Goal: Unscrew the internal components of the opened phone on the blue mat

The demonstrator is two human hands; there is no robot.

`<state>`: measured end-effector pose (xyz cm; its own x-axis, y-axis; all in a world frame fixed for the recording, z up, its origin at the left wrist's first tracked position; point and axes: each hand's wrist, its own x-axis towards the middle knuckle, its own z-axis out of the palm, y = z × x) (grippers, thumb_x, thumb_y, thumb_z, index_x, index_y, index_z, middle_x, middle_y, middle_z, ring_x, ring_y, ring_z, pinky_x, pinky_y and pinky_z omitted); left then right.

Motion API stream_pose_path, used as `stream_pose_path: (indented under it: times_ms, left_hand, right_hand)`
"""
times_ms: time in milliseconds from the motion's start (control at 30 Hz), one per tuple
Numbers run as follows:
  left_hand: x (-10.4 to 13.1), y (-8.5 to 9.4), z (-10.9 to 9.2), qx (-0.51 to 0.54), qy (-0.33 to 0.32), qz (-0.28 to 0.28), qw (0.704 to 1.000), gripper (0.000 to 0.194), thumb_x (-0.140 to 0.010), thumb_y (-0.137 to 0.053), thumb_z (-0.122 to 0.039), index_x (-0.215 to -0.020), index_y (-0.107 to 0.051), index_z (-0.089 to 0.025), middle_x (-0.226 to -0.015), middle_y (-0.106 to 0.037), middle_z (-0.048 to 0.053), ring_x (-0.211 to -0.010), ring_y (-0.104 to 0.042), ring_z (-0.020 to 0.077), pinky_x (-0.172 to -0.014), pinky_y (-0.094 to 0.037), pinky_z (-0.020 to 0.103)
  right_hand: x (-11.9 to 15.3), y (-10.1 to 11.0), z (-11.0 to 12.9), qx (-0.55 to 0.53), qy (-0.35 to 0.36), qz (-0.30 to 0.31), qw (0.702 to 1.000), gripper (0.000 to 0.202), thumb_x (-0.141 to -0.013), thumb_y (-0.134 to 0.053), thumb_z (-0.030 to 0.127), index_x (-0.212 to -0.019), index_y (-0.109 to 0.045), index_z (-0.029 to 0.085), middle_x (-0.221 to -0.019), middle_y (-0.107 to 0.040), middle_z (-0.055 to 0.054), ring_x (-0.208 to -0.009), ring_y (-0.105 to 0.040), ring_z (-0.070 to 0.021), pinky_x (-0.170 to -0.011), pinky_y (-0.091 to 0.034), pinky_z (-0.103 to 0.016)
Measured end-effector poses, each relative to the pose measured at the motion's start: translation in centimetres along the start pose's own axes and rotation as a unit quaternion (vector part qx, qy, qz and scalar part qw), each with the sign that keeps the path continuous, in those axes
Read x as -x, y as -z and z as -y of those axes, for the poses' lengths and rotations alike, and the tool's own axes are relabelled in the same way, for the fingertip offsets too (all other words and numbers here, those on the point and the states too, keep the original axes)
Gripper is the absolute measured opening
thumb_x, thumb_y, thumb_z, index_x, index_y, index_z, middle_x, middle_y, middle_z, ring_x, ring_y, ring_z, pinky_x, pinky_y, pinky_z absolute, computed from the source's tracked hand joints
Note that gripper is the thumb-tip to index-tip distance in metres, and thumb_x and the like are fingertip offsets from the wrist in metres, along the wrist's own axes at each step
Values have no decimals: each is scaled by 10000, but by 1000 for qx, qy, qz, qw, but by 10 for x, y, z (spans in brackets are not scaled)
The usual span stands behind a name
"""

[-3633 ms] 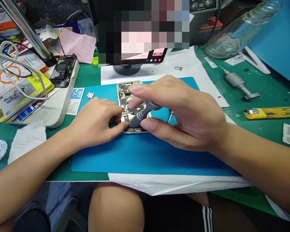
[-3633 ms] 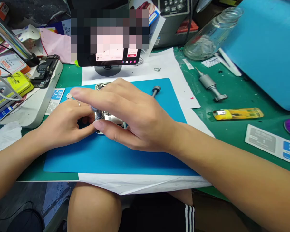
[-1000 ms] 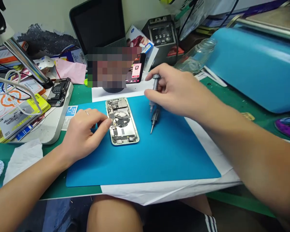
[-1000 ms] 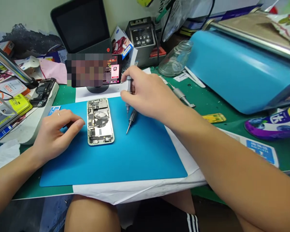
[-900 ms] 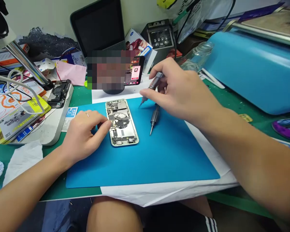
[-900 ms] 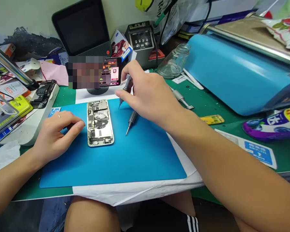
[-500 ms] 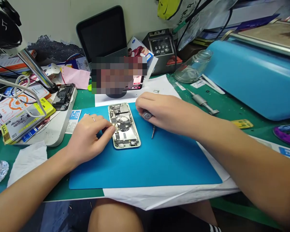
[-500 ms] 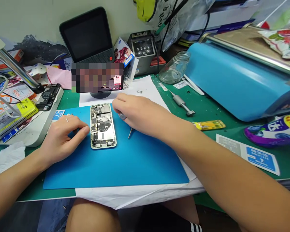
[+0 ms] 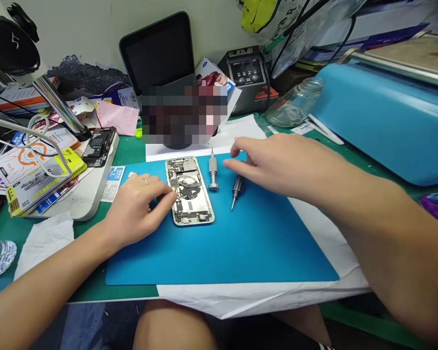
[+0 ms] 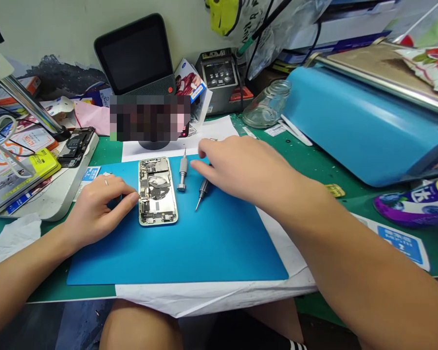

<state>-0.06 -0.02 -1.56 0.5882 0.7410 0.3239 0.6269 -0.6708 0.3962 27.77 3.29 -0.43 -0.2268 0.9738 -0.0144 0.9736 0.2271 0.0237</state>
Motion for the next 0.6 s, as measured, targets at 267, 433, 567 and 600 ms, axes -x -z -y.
stream_pose_path:
  times_ms: [267, 433, 567, 600]
  left_hand:
    - [-1, 0, -1, -12, 12, -7, 1000, 259, -1016, -526, -273, -817, -669, -188, -716, -645, -1, -702, -547, 159, -706, -348, 340]
    - [-2, 0, -2, -16, 12, -9, 1000, 265, -1011, -527, -282, -801, -664, -195, -701, -642, -1, -692, -558, 162, -697, -353, 337]
    - [-1, 0, -2, -17, 10, -10, 1000, 264, -1009, -532, -281, -797, -664, -195, -700, -642, 1, -691, -553, 162, -696, -356, 339]
    - [-1, 1, -2, -16, 9, -11, 1000, 263, -1009, -532, -279, -798, -664, -194, -700, -642, 1, -690, -553, 161, -696, -356, 340]
  right_hand:
    - [-6, -8, -7, -26, -12, 66, 997, 288, -911, -467, 371, -1044, -669, 215, -785, -719, -100, -647, -602, -263, -558, -326, -322]
    - [-8, -20, -15, -35, 41, -28, 998, 197, -875, -560, 340, -983, -680, 227, -617, -656, -32, -499, -516, -197, -480, -268, -293]
    - [-11, -29, -22, -40, 80, -65, 994, 135, -849, -583, 274, -927, -678, 217, -596, -636, -17, -471, -496, -169, -452, -260, -274]
    - [-11, -29, -22, -39, 82, -69, 993, 130, -840, -573, 239, -919, -674, 217, -608, -642, -22, -488, -508, -175, -451, -265, -273]
